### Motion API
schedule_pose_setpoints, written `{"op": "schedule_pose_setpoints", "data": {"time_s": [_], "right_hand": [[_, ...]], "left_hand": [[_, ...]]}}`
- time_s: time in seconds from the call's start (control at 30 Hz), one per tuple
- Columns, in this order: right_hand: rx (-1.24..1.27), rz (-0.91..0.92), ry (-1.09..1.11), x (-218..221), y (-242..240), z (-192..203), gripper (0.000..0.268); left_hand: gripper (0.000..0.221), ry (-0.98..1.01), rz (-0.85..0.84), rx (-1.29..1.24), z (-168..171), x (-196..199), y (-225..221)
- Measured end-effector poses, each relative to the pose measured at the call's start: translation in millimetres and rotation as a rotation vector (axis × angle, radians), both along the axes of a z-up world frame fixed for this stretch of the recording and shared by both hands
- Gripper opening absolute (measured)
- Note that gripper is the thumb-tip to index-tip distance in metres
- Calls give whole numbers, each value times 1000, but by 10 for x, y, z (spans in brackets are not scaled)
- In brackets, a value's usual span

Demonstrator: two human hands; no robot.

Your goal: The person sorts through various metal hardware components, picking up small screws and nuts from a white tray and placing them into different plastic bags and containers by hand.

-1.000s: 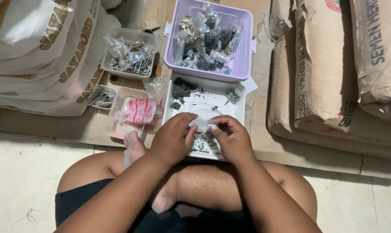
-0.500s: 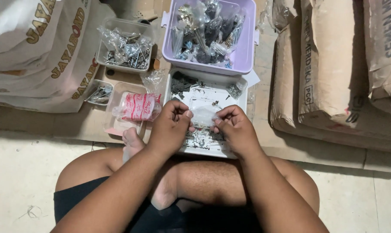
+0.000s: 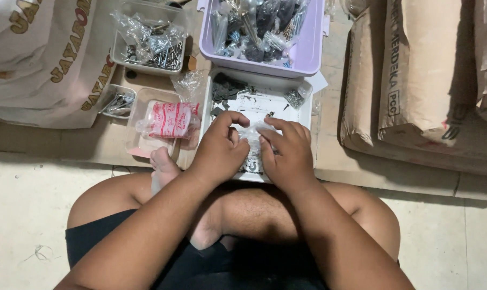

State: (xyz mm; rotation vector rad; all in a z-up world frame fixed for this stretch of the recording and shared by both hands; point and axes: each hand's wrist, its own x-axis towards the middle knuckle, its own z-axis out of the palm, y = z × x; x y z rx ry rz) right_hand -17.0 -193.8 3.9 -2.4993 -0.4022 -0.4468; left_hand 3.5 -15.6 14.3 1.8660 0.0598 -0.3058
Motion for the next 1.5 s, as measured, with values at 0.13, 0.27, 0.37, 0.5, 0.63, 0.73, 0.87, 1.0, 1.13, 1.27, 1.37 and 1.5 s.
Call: {"op": "schedule_pose_setpoints", "data": {"time_s": [0.13, 0.27, 0.37, 0.5, 0.63, 0.73, 0.87, 1.0, 1.13, 1.27, 1.37, 1.5], "right_hand": [[-7, -74, 93, 44, -70, -42, 9], [10, -52, 148, 54, -43, -9, 18], [15, -33, 133, 48, -44, -3, 20], [56, 0, 172, 48, -72, -20, 25], [48, -4, 269, 38, -34, 50, 27], [-104, 10, 284, 66, -23, 53, 26], [-289, -40, 247, 122, 11, 97, 21], [-296, -104, 345, 159, 67, 214, 23], [-82, -57, 314, 125, 11, 136, 18], [282, -67, 249, 127, -66, 99, 13], [372, -112, 150, 162, -186, 42, 14], [357, -240, 135, 146, -337, 23, 20]], "left_hand": [[33, 13, -17, 68, 10, 21, 85], [23, -300, -109, 252, -28, -5, 82], [24, -500, -235, 437, 47, -14, 61], [21, -766, -227, 684, -106, 46, 3], [27, -816, -192, 730, -254, 83, 12], [23, -809, -173, 759, -219, 72, 8], [20, -759, -212, 757, -184, 75, 9], [23, -751, -202, 748, -179, 60, -7], [25, -715, -143, 675, -213, 53, -16], [29, -749, -89, 712, -205, 55, 29], [35, -640, -118, 723, -93, 100, 42], [40, -481, -237, 751, -1, 182, 40]]}}
